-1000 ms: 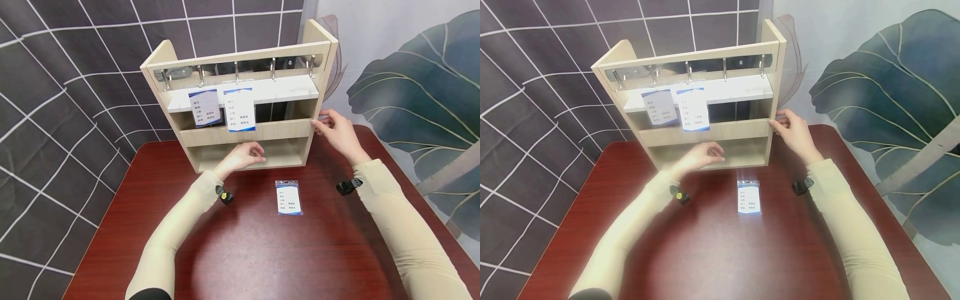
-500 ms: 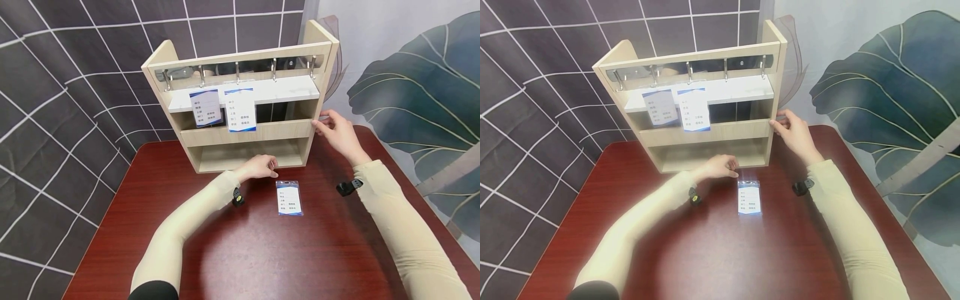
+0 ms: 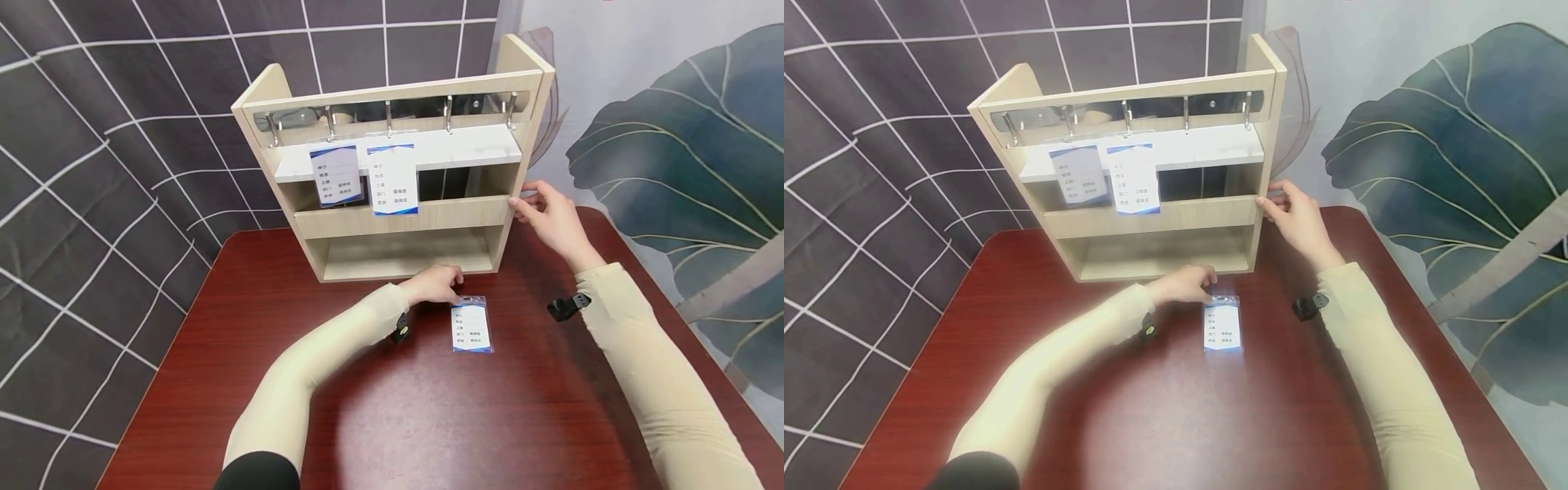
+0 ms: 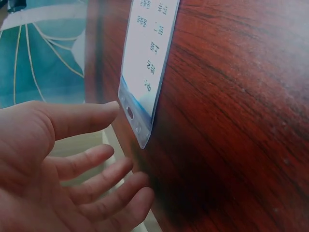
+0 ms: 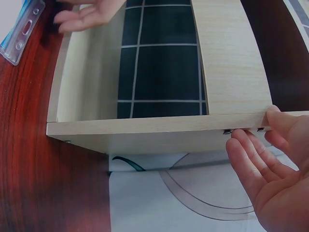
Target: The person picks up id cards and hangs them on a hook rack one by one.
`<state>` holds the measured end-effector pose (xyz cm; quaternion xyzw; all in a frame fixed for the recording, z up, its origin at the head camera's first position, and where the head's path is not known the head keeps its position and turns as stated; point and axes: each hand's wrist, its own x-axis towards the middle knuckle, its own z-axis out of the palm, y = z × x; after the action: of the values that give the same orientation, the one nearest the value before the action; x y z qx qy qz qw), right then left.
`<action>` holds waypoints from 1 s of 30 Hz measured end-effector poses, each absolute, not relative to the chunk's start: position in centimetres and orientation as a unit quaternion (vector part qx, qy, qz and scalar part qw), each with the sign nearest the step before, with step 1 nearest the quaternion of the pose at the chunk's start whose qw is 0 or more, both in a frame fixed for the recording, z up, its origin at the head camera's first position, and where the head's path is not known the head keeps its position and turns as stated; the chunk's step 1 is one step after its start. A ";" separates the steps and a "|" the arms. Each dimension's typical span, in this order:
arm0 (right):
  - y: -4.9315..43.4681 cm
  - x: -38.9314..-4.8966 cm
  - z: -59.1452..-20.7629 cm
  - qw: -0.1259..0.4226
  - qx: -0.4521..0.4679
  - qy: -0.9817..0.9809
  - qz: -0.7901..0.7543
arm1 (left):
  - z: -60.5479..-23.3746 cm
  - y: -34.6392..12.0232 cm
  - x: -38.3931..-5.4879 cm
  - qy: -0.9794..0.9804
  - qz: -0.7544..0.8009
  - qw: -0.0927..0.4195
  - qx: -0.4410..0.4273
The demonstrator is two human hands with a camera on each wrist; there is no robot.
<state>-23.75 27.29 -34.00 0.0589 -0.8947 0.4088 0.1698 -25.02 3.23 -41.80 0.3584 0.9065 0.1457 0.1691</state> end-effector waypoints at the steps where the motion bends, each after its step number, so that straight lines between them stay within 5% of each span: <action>1: 27.2 -23.8 -34.0 0.170 0.060 -0.894 0.409 | -42.0 3.3 -25.0 0.908 0.139 0.168 0.356; 19: 27.2 -23.8 -34.0 0.173 0.058 -0.896 0.405 | -43.1 4.0 -24.8 0.915 0.129 0.169 0.343; 30: 27.3 -23.8 -34.1 0.177 0.065 -0.894 0.406 | -43.7 4.1 -24.5 0.903 0.205 0.216 0.309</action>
<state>-23.81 27.29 -34.10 0.0654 -0.8941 0.4061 0.1771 -24.50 4.10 -43.73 0.3092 0.9032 0.2047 0.2162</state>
